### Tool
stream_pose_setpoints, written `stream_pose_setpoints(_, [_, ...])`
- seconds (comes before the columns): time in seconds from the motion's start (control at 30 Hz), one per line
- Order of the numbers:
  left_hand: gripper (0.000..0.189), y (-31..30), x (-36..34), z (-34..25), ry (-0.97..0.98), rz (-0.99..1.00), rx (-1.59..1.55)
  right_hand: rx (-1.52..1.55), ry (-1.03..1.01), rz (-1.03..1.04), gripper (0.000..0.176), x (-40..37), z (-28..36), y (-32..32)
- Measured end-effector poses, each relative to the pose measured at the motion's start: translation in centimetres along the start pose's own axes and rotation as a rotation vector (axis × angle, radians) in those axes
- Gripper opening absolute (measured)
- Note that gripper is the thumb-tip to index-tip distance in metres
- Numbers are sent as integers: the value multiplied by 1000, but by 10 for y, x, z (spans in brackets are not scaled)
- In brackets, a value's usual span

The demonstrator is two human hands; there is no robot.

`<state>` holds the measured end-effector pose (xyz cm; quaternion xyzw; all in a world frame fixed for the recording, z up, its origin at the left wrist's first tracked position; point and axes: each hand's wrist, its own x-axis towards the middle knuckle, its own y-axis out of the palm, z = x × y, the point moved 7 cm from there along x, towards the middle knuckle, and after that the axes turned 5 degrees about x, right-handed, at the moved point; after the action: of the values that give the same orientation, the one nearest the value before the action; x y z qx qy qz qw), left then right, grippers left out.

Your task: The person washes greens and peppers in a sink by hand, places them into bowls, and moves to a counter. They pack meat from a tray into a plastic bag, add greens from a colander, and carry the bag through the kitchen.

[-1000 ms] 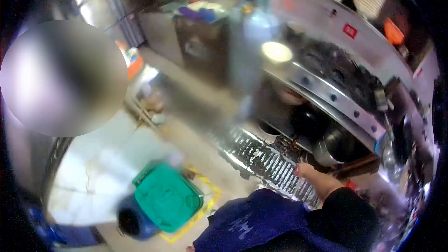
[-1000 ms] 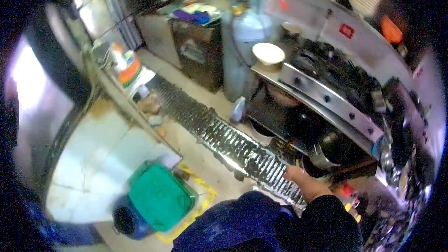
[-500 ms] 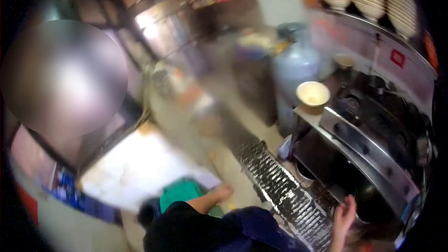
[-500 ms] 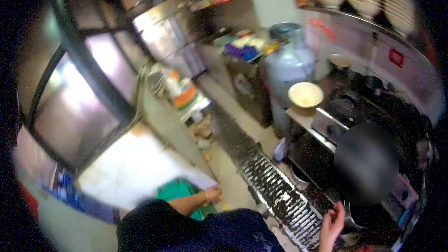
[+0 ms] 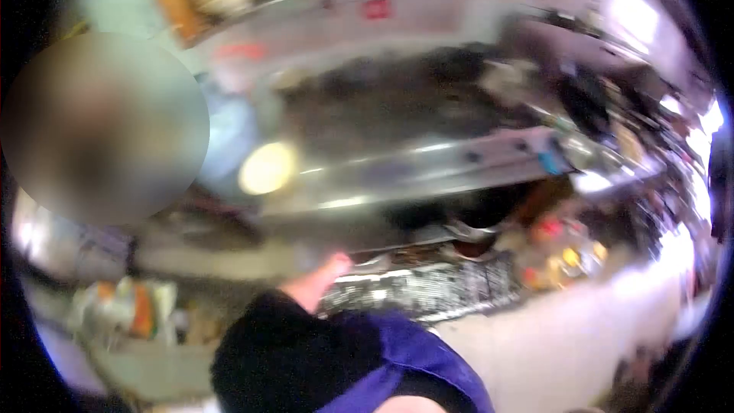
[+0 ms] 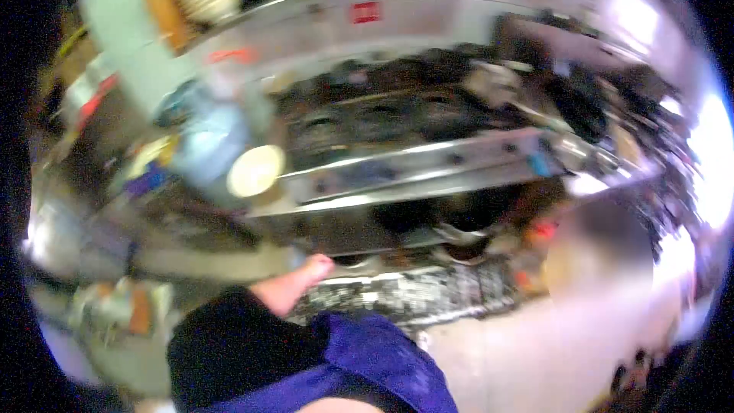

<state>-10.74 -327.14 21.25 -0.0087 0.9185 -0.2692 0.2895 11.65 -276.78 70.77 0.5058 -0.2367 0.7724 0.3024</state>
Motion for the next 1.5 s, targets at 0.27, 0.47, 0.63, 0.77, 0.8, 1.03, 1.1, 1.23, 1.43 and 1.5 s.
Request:
stream_pose_setpoints(0.27, [28, 245, -7, -273, 734, 538, 514, 131, -157, -1529, 41, -218, 98, -243])
stream_pose_setpoints(0.47, [30, 427, -145, -321, 951, 876, 728, 344, 445, -2147, 30, -410, 17, -265])
stream_pose_setpoints(0.63, [32, 528, -214, -309, 1000, 1091, 844, -255, 1266, -1232, 30, -448, -11, -292])
stream_pose_setpoints(0.77, [33, 591, -246, -306, 979, 1139, 921, -1042, 1925, 522, 53, -525, 2, -303])
stream_pose_setpoints(0.8, [33, 605, -250, -307, 967, 1135, 937, -992, 2073, 667, 56, -538, 15, -309])
stream_pose_setpoints(1.03, [36, 694, -260, -309, 886, 1094, 1067, -894, 2362, -57, 48, -656, 95, -359])
stream_pose_setpoints(1.1, [36, 722, -265, -312, 881, 1091, 1106, -791, 2461, -63, 52, -654, 107, -374])
stream_pose_setpoints(1.23, [38, 789, -281, -318, 897, 1102, 1202, -832, 2609, 123, 49, -613, 122, -410])
stream_pose_setpoints(1.43, [39, 900, -307, -340, 1105, 1171, 1473, -422, 2182, -1452, 45, -676, 127, -370])
stream_pose_setpoints(1.5, [40, 943, -323, -345, 1314, 1212, 1595, -411, 2275, -1424, 45, -685, 148, -341])
